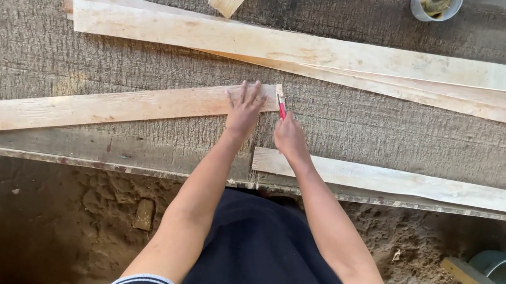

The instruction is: Trimming thin wood strips to size using a utility knife on a wooden workbench.

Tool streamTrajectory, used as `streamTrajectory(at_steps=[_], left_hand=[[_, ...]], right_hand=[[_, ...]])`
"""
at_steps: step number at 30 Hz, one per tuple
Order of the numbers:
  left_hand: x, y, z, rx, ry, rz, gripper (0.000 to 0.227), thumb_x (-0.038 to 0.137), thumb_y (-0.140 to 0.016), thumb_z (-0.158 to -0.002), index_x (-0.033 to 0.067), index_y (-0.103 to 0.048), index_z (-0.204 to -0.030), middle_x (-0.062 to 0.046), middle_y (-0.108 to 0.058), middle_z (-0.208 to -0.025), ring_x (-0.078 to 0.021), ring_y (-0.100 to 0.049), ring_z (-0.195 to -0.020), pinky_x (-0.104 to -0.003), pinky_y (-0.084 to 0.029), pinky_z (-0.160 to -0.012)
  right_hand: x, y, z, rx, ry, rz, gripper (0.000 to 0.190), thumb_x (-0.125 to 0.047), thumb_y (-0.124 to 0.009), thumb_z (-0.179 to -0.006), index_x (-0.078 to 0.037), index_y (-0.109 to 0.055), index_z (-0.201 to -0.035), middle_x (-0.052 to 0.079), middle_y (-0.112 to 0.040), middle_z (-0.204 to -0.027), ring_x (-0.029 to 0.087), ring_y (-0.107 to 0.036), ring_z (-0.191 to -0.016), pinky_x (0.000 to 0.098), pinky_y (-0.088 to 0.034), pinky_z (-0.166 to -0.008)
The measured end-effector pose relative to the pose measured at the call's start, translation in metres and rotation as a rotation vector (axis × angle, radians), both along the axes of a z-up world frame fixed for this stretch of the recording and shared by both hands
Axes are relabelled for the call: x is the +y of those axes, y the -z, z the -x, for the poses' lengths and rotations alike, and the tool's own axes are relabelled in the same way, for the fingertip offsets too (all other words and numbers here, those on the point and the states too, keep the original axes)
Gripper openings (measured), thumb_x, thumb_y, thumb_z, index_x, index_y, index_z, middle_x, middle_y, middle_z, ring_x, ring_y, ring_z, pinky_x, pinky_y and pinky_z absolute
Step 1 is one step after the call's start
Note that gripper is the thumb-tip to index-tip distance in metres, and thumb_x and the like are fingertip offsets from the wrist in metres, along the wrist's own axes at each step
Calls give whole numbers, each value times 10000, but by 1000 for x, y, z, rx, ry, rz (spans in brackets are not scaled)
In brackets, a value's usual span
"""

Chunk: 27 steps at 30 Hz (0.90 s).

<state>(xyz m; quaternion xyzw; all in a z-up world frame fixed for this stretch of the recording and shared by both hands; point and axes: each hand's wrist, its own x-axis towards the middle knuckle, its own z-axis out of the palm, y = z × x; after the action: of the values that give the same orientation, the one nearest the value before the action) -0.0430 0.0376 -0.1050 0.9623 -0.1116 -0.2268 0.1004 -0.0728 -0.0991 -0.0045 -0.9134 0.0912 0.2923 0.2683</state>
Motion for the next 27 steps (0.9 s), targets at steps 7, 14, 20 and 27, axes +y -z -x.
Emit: streamTrajectory(at_steps=[7,14,20,27], left_hand=[[-2,7,-1,19,-35,42,737,-32,-559,-918,307,-456,-1564,-11,-122,-1742,-374,-49,-1590,-796,-132,-1156],[-2,4,-1,-2,-31,35,716,-23,-587,-920,311,-485,-1545,-24,-167,-1733,-387,-99,-1580,-794,-186,-1146],[0,2,0,-2,-26,40,678,13,-600,-944,308,-484,-1544,-41,-176,-1729,-396,-102,-1574,-792,-194,-1143],[1,-3,1,-6,-14,34,622,83,-607,-984,294,-469,-1552,-61,-195,-1721,-408,-96,-1568,-794,-195,-1141]], right_hand=[[6,7,0,52,29,58,392,-323,-344,-1014,-16,-522,-1180,338,-685,-983,566,-691,-965,630,-553,-814],[1,25,-1,30,25,31,356,-270,-358,-1005,4,-546,-1131,266,-690,-699,503,-724,-727,600,-579,-701],[4,46,-3,55,17,35,346,-212,-329,-1016,42,-519,-1155,304,-677,-740,450,-718,-614,565,-600,-623],[1,73,-10,205,47,66,446,-254,-342,-1005,37,-491,-1308,353,-657,-1166,547,-666,-1083,623,-573,-856]])
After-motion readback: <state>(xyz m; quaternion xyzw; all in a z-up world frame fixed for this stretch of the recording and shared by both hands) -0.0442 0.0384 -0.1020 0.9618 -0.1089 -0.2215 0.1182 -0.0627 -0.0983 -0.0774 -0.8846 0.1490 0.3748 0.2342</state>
